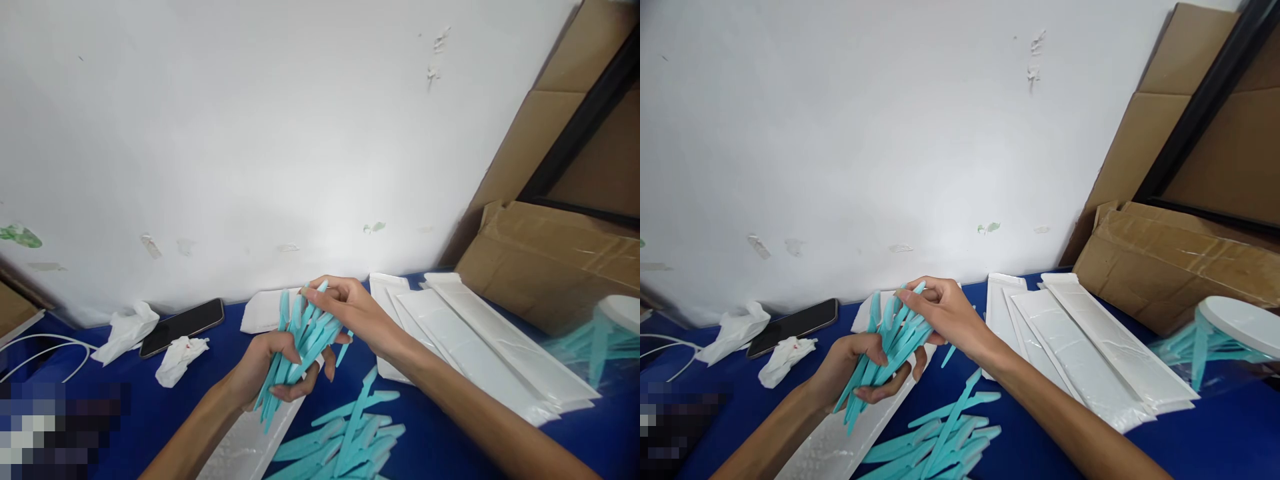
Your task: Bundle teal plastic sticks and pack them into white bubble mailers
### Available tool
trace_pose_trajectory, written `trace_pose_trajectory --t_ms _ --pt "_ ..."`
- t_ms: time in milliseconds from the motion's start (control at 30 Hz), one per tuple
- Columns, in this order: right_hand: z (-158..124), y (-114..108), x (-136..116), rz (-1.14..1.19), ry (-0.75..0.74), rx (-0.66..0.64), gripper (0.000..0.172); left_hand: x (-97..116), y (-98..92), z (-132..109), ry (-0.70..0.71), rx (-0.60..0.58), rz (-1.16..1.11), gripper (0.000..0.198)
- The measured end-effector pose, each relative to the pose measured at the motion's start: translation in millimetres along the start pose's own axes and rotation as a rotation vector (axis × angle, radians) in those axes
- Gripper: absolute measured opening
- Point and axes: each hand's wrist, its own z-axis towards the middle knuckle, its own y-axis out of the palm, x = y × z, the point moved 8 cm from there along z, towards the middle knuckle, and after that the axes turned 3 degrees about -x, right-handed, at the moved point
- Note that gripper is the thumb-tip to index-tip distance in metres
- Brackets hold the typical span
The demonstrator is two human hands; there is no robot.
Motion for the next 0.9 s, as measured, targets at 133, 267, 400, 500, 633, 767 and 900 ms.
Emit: trace_pose_trajectory --t_ms 133,267,400,500,633,767,900 --pt "0.6 1.1 6.1 0.016 0.038 -0.002 0.039 -4.6 -1.6 1.9 -0.032 -0.002 -0.020 0.039" --pt "0.0 -5.0 13.2 -0.055 0.088 0.063 0.032 -10.9 -7.4 3.8 -0.058 0.054 -0.021 0.033" --pt "0.6 -11.2 16.6 -0.196 0.066 0.163 0.027 -10.3 -17.5 2.6 -0.006 0.214 -0.007 0.021" --pt "1.5 -11.1 22.1 -0.241 0.031 0.242 0.025 -14.3 -19.6 2.8 -0.016 0.241 -0.018 0.021" --pt "0.3 -13.1 25.3 -0.361 -0.031 0.353 0.025 -23.3 -21.3 4.6 -0.084 0.234 -0.035 0.022" --pt "1.1 -19.6 28.3 -0.388 -0.023 0.360 0.021 -24.8 -22.3 5.4 -0.082 0.252 -0.042 0.028" --pt "3.1 -28.7 23.7 -0.381 -0.045 0.365 0.020 -22.3 -22.6 5.4 -0.038 0.279 -0.085 0.037"
